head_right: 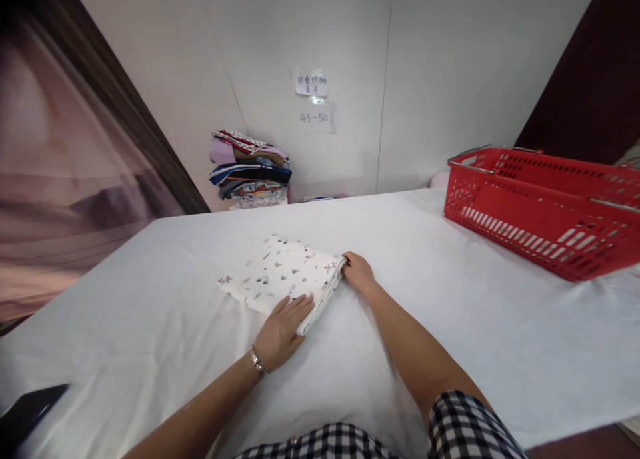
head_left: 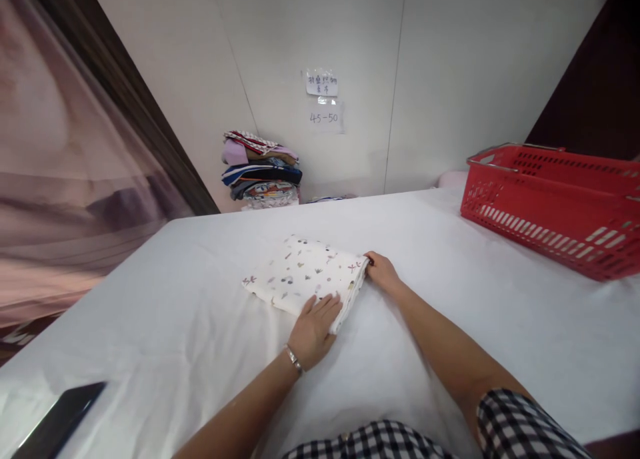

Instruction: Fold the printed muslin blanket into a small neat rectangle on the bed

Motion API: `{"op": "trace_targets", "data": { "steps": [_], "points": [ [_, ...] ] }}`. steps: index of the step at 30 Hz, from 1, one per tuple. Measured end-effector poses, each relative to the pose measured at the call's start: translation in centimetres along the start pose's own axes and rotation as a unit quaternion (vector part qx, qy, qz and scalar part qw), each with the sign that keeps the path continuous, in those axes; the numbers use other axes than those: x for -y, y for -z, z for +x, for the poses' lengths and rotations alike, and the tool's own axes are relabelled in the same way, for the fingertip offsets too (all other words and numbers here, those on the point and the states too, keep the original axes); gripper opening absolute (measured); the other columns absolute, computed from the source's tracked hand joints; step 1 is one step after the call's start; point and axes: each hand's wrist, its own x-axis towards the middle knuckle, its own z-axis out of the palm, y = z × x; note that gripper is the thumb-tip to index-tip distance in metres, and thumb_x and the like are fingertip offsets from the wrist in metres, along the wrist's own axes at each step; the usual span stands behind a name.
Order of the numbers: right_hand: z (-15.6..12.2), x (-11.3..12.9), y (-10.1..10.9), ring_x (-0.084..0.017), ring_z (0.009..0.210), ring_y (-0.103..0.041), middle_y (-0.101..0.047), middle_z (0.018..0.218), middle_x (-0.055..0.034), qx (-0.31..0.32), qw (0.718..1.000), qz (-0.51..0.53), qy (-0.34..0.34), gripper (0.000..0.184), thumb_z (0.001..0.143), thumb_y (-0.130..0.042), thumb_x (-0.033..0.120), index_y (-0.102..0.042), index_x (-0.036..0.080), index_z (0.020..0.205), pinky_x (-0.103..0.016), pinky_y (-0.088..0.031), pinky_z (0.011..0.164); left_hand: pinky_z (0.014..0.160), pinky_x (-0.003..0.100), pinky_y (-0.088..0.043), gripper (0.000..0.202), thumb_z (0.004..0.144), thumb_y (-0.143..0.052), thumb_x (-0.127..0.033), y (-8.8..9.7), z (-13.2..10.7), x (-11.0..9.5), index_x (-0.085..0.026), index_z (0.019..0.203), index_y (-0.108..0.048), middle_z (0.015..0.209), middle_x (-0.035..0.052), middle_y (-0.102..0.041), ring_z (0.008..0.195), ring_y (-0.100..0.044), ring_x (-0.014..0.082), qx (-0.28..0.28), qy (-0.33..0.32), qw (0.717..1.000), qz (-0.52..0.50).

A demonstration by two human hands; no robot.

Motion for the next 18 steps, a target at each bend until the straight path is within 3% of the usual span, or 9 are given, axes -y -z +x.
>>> {"op": "trace_targets", "data": {
  "steps": [4, 8, 13, 16, 18],
  "points": [
    [-0.9, 0.4, 0.4, -0.014, 0.069, -0.052, -0.061, 0.076, 0.0017, 0.009, 1.0, -0.025, -0.012, 0.017, 0.071, -0.047, 0.017, -0.058, 0.023, 0.082, -0.021, -0.033, 0.059, 0.106, 0.047, -0.024, 0.067, 0.064, -0.044, -0.008, 0.7, -0.6, 0.7, -0.02, 0.129, -0.042, 0.135, 0.0068, -0.042, 0.127, -0.034, 0.0215, 0.014, -0.028, 0.999, 0.001],
    [-2.0, 1.0, 0.7, -0.013, 0.064, -0.049, -0.058, 0.069, 0.0022, 0.023, 0.998, -0.06, 0.019, 0.007, 0.072, -0.052, 0.026, -0.055, 0.022, 0.076, -0.022, -0.03, 0.055, 0.108, 0.047, -0.02, 0.067, 0.063, -0.042, -0.006, 1.6, -2.1, 2.3, -0.021, 0.128, -0.043, 0.135, 0.0044, -0.042, 0.128, -0.032, 0.0203, 0.008, -0.033, 0.999, 0.016],
    [-2.3, 1.3, 1.3, -0.015, 0.075, -0.051, -0.059, 0.079, -0.0004, 0.062, 0.991, -0.097, 0.066, 0.012, 0.069, -0.057, 0.028, -0.056, 0.021, 0.078, -0.023, -0.033, 0.061, 0.108, 0.05, -0.017, 0.068, 0.063, -0.043, -0.006, 1.7, -3.7, 3.2, -0.023, 0.129, -0.041, 0.135, 0.0035, -0.042, 0.13, -0.028, 0.0221, 0.013, -0.01, 1.0, 0.0],
    [-2.2, 1.4, 2.1, -0.018, 0.083, -0.053, -0.061, 0.088, -0.0025, 0.109, 0.988, -0.085, 0.067, 0.021, 0.067, -0.058, 0.029, -0.059, 0.021, 0.086, -0.025, -0.037, 0.067, 0.107, 0.052, -0.015, 0.061, 0.071, -0.051, -0.018, 2.0, -4.0, 2.4, -0.024, 0.131, -0.039, 0.136, 0.0055, -0.041, 0.131, -0.027, 0.0247, 0.022, -0.001, 1.0, -0.015],
    [-2.3, 1.6, 2.4, -0.02, 0.095, -0.053, -0.06, 0.104, -0.0037, 0.139, 0.986, -0.03, 0.084, 0.035, 0.068, -0.057, 0.026, -0.058, 0.021, 0.102, -0.027, -0.04, 0.077, 0.107, 0.054, -0.014, 0.061, 0.075, -0.056, -0.033, 2.4, -3.9, 1.6, -0.023, 0.132, -0.038, 0.137, 0.0076, -0.039, 0.13, -0.027, 0.027, 0.011, 0.009, 1.0, -0.017]
  ]
}}
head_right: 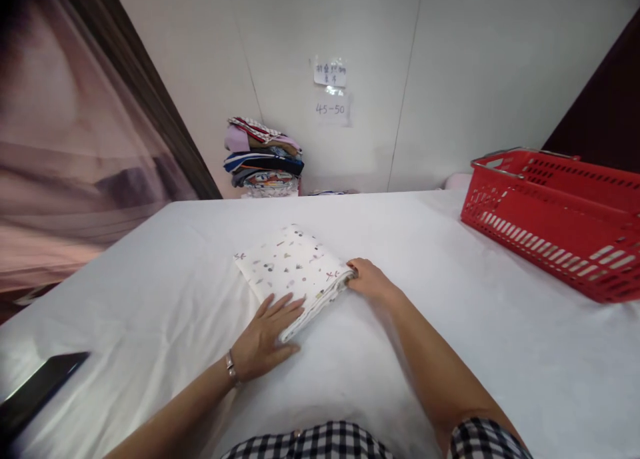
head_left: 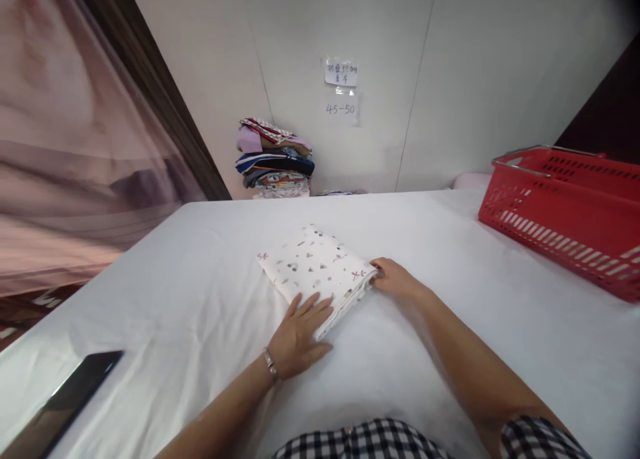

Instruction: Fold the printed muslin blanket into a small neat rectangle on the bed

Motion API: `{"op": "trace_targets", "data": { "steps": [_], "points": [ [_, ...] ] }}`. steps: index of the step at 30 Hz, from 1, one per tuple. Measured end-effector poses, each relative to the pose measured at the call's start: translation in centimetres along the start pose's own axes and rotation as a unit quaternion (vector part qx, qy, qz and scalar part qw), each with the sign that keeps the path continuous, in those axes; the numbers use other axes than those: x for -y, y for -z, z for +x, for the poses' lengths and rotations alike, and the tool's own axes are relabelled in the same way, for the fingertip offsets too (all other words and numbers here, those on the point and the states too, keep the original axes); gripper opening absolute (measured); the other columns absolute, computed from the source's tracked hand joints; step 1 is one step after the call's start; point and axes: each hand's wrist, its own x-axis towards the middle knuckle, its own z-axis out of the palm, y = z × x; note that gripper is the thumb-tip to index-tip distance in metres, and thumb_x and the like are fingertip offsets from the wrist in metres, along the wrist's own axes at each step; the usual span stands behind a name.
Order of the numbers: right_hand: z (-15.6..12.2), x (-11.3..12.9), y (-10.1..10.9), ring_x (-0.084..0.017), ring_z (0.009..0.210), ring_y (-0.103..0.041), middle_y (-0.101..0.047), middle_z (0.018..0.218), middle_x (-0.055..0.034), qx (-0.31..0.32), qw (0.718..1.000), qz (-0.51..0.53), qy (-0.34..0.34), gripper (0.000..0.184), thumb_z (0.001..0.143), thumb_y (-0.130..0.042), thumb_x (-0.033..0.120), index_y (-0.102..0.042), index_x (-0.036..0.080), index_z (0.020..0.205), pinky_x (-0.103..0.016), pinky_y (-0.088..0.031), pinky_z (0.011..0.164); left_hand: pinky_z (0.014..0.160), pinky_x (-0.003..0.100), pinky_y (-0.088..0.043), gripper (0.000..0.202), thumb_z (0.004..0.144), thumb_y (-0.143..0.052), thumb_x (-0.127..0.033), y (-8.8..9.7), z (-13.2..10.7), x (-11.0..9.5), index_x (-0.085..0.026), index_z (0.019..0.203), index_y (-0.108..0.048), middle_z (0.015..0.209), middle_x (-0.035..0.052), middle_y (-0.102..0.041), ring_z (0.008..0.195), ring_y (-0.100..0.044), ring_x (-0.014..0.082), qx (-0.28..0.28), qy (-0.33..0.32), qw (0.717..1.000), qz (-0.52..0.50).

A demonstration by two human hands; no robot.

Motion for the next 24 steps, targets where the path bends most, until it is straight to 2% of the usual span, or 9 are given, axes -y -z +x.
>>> {"op": "trace_targets", "data": {
  "steps": [2, 4, 8, 11, 15, 18, 20, 21, 24],
  "points": [
    [-0.2, 0.7, -0.1, -0.019, 0.113, -0.046, -0.049, 0.126, -0.0032, -0.015, 0.997, 0.064, 0.051, 0.047, 0.072, -0.051, 0.022, -0.05, 0.023, 0.119, -0.028, -0.037, 0.091, 0.107, 0.054, -0.013, 0.06, 0.077, -0.054, -0.043, 0.1, 0.2, -0.8, -0.021, 0.132, -0.038, 0.138, 0.0091, -0.038, 0.131, -0.026, 0.028, -0.03, 0.012, 0.999, 0.01],
    [-0.4, 1.6, -0.5, -0.017, 0.126, -0.033, -0.035, 0.139, -0.0015, -0.053, 0.99, 0.082, 0.101, 0.05, 0.079, -0.043, 0.023, -0.041, 0.024, 0.129, -0.029, -0.029, 0.101, 0.108, 0.054, -0.012, 0.052, 0.084, -0.047, -0.04, -0.1, 0.5, -1.5, -0.021, 0.131, -0.039, 0.137, 0.0086, -0.039, 0.131, -0.025, 0.0268, -0.056, 0.029, 0.998, 0.029],
    [-0.3, 2.5, -2.1, -0.022, 0.134, -0.016, -0.023, 0.145, -0.0043, -0.025, 0.993, -0.039, 0.112, 0.054, 0.086, -0.042, 0.04, -0.034, 0.022, 0.136, -0.04, -0.017, 0.107, 0.108, 0.052, -0.015, 0.042, 0.089, -0.036, -0.025, -1.2, 0.9, -1.8, -0.021, 0.13, -0.04, 0.136, 0.0045, -0.041, 0.13, -0.028, 0.024, -0.05, 0.056, 0.996, 0.05],
    [-0.1, 1.8, -3.0, -0.024, 0.134, -0.015, -0.021, 0.146, -0.0063, 0.012, 0.989, -0.11, 0.095, 0.059, 0.085, -0.042, 0.047, -0.034, 0.021, 0.136, -0.044, -0.019, 0.107, 0.108, 0.052, -0.017, 0.044, 0.089, -0.036, -0.026, -1.6, 0.7, -1.7, -0.022, 0.133, -0.036, 0.139, 0.0029, -0.037, 0.131, -0.026, 0.0236, -0.031, 0.056, 0.997, 0.04],
    [-0.1, 0.8, -3.5, -0.022, 0.134, -0.017, -0.022, 0.145, -0.0058, -0.001, 0.987, -0.115, 0.112, 0.06, 0.085, -0.039, 0.051, -0.035, 0.019, 0.136, -0.04, -0.021, 0.108, 0.107, 0.052, -0.019, 0.044, 0.088, -0.04, -0.036, -1.1, -0.2, -1.7, -0.024, 0.13, -0.039, 0.137, 0.0031, -0.04, 0.13, -0.028, 0.0234, -0.029, 0.055, 0.998, -0.023],
    [0.0, 0.4, -3.4, -0.022, 0.132, -0.021, -0.023, 0.145, -0.002, 0.008, 0.994, -0.064, 0.084, 0.06, 0.084, -0.039, 0.054, -0.038, 0.023, 0.135, -0.038, -0.028, 0.106, 0.106, 0.046, -0.026, 0.035, 0.087, -0.042, -0.036, -0.6, -0.7, -0.5, -0.023, 0.118, -0.051, 0.129, 0.004, -0.049, 0.127, -0.034, 0.0208, -0.106, 0.117, 0.983, -0.092],
    [0.6, 0.4, -3.0, -0.023, 0.13, -0.028, -0.027, 0.143, -0.0003, 0.019, 0.999, -0.016, 0.04, 0.057, 0.083, -0.039, 0.057, -0.043, 0.026, 0.131, -0.036, -0.034, 0.102, 0.104, 0.043, -0.031, 0.033, 0.084, -0.046, -0.034, -0.2, -0.6, 1.3, -0.02, 0.113, -0.055, 0.127, 0.0076, -0.051, 0.123, -0.04, 0.0216, -0.189, 0.221, 0.946, -0.144],
    [1.0, 0.4, -2.7, -0.023, 0.127, -0.033, -0.032, 0.141, -0.0008, 0.021, 1.0, 0.003, 0.011, 0.057, 0.082, -0.039, 0.057, -0.046, 0.026, 0.129, -0.036, -0.036, 0.101, 0.102, 0.043, -0.034, 0.035, 0.082, -0.05, -0.034, 0.0, -0.5, 2.3, -0.018, 0.114, -0.055, 0.125, 0.0102, -0.052, 0.119, -0.044, 0.023, -0.22, 0.292, 0.912, -0.186],
    [3.0, 0.9, -1.8, -0.025, 0.118, -0.045, -0.049, 0.129, -0.005, 0.017, 0.996, 0.023, -0.089, 0.059, 0.082, -0.036, 0.059, -0.047, 0.023, 0.129, -0.037, -0.036, 0.098, 0.087, 0.04, -0.047, 0.05, 0.077, -0.058, -0.033, 0.7, 0.5, 5.4, -0.016, 0.122, -0.045, 0.122, 0.0144, -0.053, 0.105, -0.055, 0.0248, -0.248, 0.488, 0.737, -0.396]
  ]
}}
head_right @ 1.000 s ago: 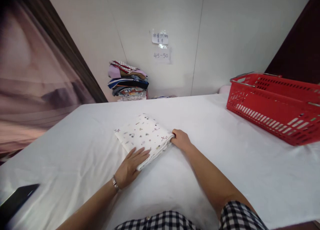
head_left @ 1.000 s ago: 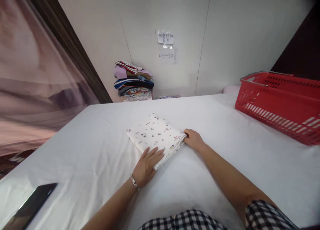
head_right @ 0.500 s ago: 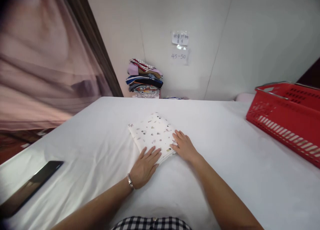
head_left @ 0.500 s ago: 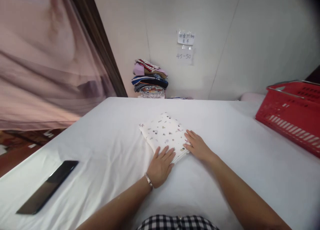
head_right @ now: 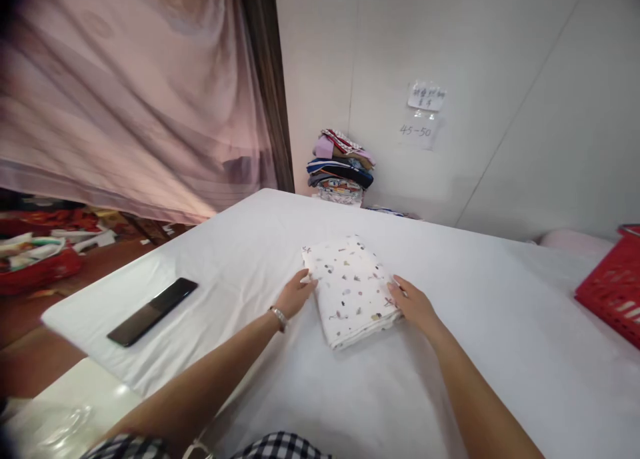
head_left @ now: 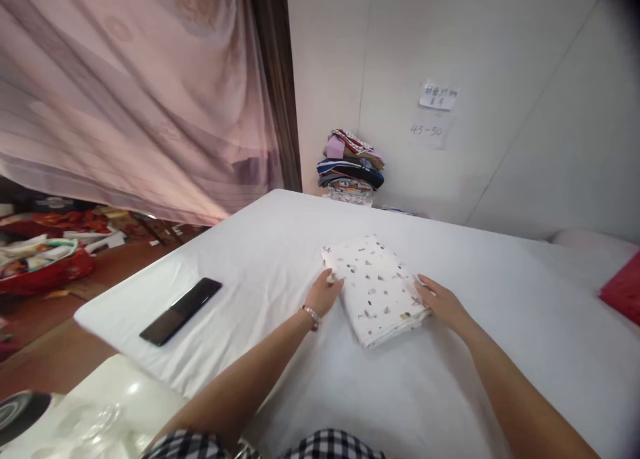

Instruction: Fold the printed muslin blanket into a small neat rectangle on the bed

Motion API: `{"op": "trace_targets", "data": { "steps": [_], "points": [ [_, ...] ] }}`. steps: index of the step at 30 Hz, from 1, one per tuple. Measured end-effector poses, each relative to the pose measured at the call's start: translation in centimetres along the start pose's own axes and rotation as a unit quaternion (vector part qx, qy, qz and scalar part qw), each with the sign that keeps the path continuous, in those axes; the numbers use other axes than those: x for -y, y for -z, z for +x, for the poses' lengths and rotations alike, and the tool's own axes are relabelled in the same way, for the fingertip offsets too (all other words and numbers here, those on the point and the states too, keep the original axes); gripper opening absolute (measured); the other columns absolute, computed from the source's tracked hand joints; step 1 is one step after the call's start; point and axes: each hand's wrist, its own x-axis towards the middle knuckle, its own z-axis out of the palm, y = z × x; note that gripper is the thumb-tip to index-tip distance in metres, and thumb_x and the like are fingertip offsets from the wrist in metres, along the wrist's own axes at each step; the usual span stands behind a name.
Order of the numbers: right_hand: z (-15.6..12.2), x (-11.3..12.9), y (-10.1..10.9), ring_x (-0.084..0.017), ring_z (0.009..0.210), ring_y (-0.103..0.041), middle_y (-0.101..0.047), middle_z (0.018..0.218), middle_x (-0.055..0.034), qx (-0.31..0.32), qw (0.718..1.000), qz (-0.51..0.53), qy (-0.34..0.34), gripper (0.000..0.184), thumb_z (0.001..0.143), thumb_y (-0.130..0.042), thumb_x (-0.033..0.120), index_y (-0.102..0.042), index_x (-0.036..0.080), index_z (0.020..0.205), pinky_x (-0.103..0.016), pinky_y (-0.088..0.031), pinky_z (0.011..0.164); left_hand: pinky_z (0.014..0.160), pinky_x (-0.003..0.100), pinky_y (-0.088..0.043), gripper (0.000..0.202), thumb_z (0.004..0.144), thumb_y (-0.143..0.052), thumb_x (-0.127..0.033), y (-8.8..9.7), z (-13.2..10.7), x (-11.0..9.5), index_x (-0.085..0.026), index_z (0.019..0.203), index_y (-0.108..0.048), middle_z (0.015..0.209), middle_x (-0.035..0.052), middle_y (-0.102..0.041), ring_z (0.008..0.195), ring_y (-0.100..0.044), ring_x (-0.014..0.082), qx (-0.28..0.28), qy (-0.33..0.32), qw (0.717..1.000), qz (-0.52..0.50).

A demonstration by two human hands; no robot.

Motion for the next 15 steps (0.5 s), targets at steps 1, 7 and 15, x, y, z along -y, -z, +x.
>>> {"op": "trace_targets", "data": {
  "steps": [1, 7, 15],
  "points": [
    [0.6, 0.4, 0.2, -0.026, 0.114, -0.048, -0.052, 0.125, -0.0068, 0.007, 1.0, -0.004, -0.03, 0.061, 0.082, -0.037, 0.058, -0.045, 0.021, 0.13, -0.037, -0.036, 0.097, 0.08, 0.037, -0.05, 0.054, 0.076, -0.059, -0.032, 0.1, 0.9, -0.2, -0.015, 0.125, -0.041, 0.121, 0.0151, -0.053, 0.099, -0.058, 0.0241, 0.006, 0.064, 0.996, -0.059],
    [2.4, 2.1, 0.5, -0.028, 0.117, -0.044, -0.044, 0.131, -0.0151, 0.071, 0.994, -0.024, -0.076, 0.074, 0.076, -0.051, 0.053, -0.035, 0.012, 0.136, -0.037, -0.034, 0.096, 0.06, 0.027, -0.052, 0.041, 0.076, -0.059, -0.033, -0.8, 4.1, -1.0, -0.009, 0.108, -0.052, 0.09, 0.0136, -0.066, 0.071, -0.064, 0.0182, 0.036, 0.13, 0.981, -0.137],
    [-3.2, 4.1, -2.7, -0.019, 0.065, -0.06, -0.062, 0.09, -0.0068, 0.156, 0.974, 0.154, -0.058, 0.081, 0.076, -0.052, 0.054, -0.015, 0.023, 0.142, -0.031, -0.047, 0.055, 0.07, 0.025, -0.048, 0.049, 0.068, -0.063, -0.019, 1.6, 9.0, -1.7, -0.017, 0.115, -0.05, 0.1, 0.0075, -0.064, 0.086, -0.062, 0.0184, -0.023, 0.054, 0.998, 0.017]
  ]
}}
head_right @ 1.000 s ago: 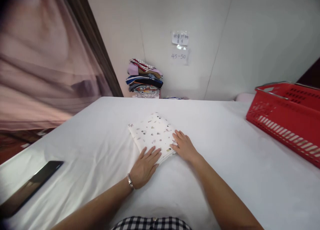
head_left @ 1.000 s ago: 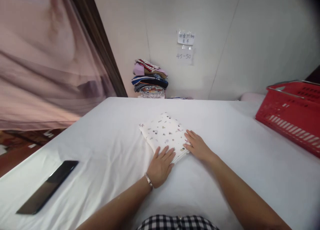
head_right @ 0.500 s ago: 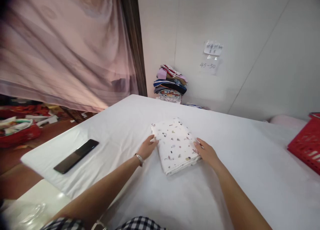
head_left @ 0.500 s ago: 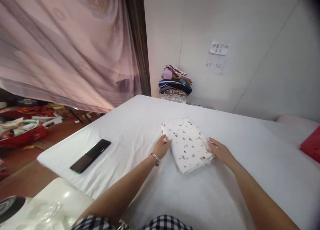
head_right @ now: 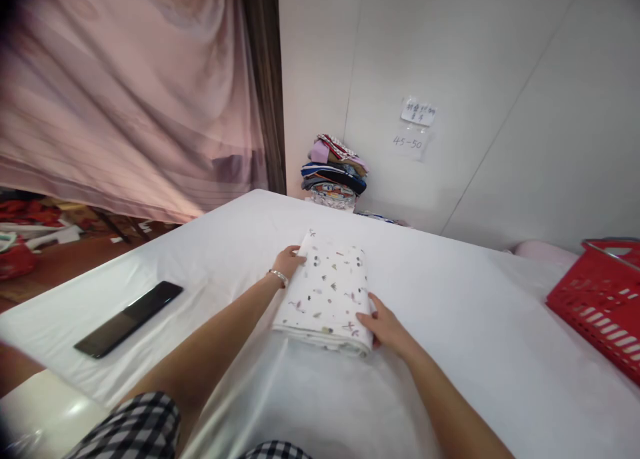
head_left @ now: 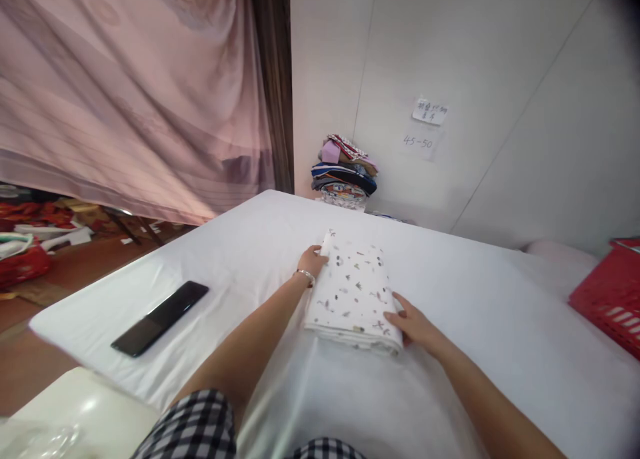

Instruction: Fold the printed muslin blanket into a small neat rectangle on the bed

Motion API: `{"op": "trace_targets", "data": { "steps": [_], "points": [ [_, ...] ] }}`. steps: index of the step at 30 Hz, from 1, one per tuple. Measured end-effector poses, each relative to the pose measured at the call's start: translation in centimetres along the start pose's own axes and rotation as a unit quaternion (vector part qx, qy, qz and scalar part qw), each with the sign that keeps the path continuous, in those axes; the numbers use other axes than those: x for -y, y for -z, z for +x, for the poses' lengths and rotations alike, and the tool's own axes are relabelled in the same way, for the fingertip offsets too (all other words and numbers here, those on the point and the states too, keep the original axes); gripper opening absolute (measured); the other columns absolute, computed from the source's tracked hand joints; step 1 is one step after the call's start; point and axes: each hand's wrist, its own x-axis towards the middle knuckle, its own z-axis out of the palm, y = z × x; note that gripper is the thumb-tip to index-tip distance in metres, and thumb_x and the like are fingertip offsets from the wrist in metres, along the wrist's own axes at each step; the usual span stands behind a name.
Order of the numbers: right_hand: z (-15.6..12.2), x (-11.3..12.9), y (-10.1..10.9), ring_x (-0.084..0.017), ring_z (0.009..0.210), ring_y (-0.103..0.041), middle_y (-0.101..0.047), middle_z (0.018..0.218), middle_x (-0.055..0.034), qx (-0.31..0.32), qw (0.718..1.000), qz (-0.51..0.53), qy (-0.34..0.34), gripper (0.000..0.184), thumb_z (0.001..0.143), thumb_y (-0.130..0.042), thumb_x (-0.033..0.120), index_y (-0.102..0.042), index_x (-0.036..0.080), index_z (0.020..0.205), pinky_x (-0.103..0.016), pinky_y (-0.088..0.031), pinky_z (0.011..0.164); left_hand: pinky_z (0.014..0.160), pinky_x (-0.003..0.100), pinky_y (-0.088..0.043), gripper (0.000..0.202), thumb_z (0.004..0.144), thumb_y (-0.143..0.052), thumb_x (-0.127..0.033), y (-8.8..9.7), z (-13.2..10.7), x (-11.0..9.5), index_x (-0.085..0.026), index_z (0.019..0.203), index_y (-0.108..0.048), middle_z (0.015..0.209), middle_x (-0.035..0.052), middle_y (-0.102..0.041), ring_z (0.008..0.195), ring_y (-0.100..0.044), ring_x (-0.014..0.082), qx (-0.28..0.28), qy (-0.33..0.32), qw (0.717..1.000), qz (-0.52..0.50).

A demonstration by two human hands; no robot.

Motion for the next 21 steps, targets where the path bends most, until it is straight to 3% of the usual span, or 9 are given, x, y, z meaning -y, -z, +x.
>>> {"op": "trace_targets", "data": {
  "steps": [2, 4, 6, 8, 10, 13, 16, 18, 21],
  "points": [
    [-0.9, 0.0, -1.3, -0.017, 0.055, -0.056, -0.061, 0.076, -0.0017, 0.0, 0.999, -0.033, 0.019, 0.077, 0.079, -0.048, 0.053, -0.013, 0.026, 0.142, -0.028, -0.044, 0.049, 0.075, 0.03, -0.048, 0.05, 0.065, -0.065, -0.018, 0.8, 0.6, 0.3, -0.015, 0.113, -0.053, 0.1, 0.0102, -0.064, 0.088, -0.062, 0.0224, 0.006, -0.006, 0.998, 0.058],
    [-1.4, 0.3, -1.8, -0.018, 0.058, -0.057, -0.06, 0.071, -0.0005, -0.028, 0.992, -0.12, 0.041, 0.071, 0.08, -0.046, 0.053, -0.02, 0.026, 0.141, -0.029, -0.044, 0.053, 0.081, 0.035, -0.045, 0.049, 0.065, -0.065, -0.021, 1.3, 0.5, 0.6, -0.013, 0.112, -0.053, 0.102, 0.0132, -0.063, 0.093, -0.06, 0.0263, 0.012, -0.014, 0.994, 0.111],
    [-1.6, 1.0, -1.7, -0.021, 0.072, -0.06, -0.063, 0.083, -0.004, -0.07, 0.971, -0.216, 0.072, 0.063, 0.08, -0.045, 0.052, -0.032, 0.025, 0.136, -0.032, -0.045, 0.064, 0.09, 0.038, -0.04, 0.052, 0.068, -0.064, -0.027, 1.4, -0.5, 0.8, -0.014, 0.117, -0.05, 0.112, 0.0142, -0.059, 0.105, -0.054, 0.0278, 0.007, -0.036, 0.988, 0.147],
    [-1.2, 2.0, -1.5, -0.025, 0.098, -0.055, -0.057, 0.111, -0.0085, -0.118, 0.947, -0.273, 0.125, 0.057, 0.082, -0.042, 0.05, -0.039, 0.024, 0.133, -0.036, -0.043, 0.08, 0.099, 0.039, -0.032, 0.054, 0.073, -0.059, -0.033, 1.1, -2.4, 0.8, -0.015, 0.122, -0.046, 0.126, 0.0142, -0.05, 0.119, -0.043, 0.0275, -0.005, -0.106, 0.971, 0.213],
    [-0.2, 3.1, -1.7, -0.025, 0.12, -0.04, -0.04, 0.134, -0.0086, -0.158, 0.925, -0.289, 0.189, 0.056, 0.084, -0.038, 0.048, -0.038, 0.022, 0.133, -0.038, -0.036, 0.095, 0.104, 0.042, -0.025, 0.055, 0.078, -0.053, -0.039, 0.3, -5.0, 0.8, -0.016, 0.126, -0.042, 0.136, 0.0137, -0.039, 0.128, -0.031, 0.0267, -0.004, -0.216, 0.926, 0.31],
    [2.4, 4.3, -2.8, -0.023, 0.133, -0.018, -0.022, 0.145, -0.0081, -0.177, 0.902, -0.312, 0.241, 0.059, 0.086, -0.035, 0.048, -0.032, 0.017, 0.137, -0.039, -0.023, 0.105, 0.107, 0.048, -0.016, 0.062, 0.081, -0.044, -0.053, -1.3, -9.0, 1.7, -0.017, 0.13, -0.039, 0.142, 0.0117, -0.029, 0.132, -0.021, 0.0268, 0.059, -0.341, 0.845, 0.407],
    [5.0, 4.3, -3.9, -0.024, 0.135, -0.007, -0.014, 0.147, -0.0094, -0.158, 0.901, -0.36, 0.182, 0.064, 0.087, -0.032, 0.05, -0.026, 0.013, 0.139, -0.044, -0.017, 0.106, 0.108, 0.051, -0.012, 0.065, 0.083, -0.03, -0.059, -2.4, -11.5, 3.3, -0.018, 0.133, -0.036, 0.143, 0.0094, -0.027, 0.133, -0.018, 0.0254, 0.118, -0.399, 0.792, 0.447],
    [6.1, 3.7, -4.4, -0.024, 0.135, -0.004, -0.011, 0.148, -0.009, -0.138, 0.906, -0.379, 0.132, 0.066, 0.087, -0.03, 0.051, -0.024, 0.012, 0.139, -0.045, -0.015, 0.106, 0.109, 0.05, -0.011, 0.065, 0.085, -0.023, -0.058, -2.7, -11.9, 4.3, -0.018, 0.135, -0.034, 0.144, 0.0082, -0.026, 0.134, -0.017, 0.0239, 0.114, -0.409, 0.781, 0.459],
    [6.6, 2.6, -4.6, -0.022, 0.135, -0.001, -0.007, 0.149, -0.0069, -0.129, 0.907, -0.384, 0.113, 0.066, 0.087, -0.028, 0.052, -0.021, 0.013, 0.14, -0.044, -0.012, 0.106, 0.109, 0.05, -0.011, 0.066, 0.086, -0.019, -0.059, -2.7, -11.8, 4.9, -0.019, 0.136, -0.031, 0.145, 0.0071, -0.025, 0.134, -0.015, 0.0229, 0.098, -0.415, 0.776, 0.465]
  ]
}}
